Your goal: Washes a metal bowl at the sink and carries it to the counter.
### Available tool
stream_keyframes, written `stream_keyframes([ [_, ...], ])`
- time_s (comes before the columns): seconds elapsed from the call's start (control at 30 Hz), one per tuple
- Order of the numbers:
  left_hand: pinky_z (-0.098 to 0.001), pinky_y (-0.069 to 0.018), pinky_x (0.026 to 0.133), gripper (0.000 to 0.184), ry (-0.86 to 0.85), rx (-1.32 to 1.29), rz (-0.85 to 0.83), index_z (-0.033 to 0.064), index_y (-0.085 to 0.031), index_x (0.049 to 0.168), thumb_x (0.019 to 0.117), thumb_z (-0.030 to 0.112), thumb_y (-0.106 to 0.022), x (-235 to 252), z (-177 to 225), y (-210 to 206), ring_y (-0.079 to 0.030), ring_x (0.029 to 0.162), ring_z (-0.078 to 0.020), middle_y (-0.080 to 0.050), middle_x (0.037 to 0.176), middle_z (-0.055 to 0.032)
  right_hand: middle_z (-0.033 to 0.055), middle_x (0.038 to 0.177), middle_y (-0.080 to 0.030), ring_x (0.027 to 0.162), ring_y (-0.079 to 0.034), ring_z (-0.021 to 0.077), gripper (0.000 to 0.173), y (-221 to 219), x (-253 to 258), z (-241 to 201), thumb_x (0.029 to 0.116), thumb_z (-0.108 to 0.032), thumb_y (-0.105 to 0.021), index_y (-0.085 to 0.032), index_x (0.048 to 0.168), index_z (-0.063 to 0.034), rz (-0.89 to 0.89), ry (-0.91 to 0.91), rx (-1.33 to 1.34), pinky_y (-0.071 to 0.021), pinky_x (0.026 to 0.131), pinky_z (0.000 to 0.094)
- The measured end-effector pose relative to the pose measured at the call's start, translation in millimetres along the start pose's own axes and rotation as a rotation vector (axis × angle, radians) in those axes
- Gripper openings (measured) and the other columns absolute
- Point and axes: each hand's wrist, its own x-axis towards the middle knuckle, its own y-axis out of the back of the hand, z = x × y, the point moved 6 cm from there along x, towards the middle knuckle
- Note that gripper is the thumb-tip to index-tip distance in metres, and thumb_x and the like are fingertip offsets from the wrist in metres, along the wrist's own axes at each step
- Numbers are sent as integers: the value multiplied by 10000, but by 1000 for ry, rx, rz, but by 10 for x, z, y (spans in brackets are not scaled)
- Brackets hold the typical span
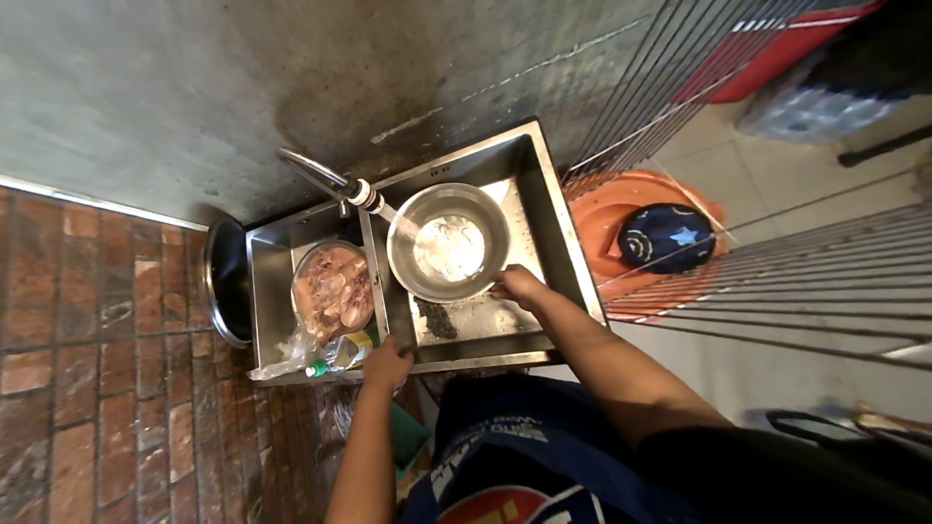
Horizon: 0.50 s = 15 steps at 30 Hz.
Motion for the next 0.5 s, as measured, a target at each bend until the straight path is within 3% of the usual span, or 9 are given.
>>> stream_keyframes([
  [0.5, -614, -494, 1001, 535, -1, -1, 3, 122, -549, 1395, 958, 427, -600, 0, -10, -9, -630, 1217, -363, -667, 1277, -174, 186, 1115, -643, 853, -684, 205, 394, -21, -71, -25, 1041, -183, -556, -481, 1365, 27, 30, -8, 25, -587, 766, 351],
])
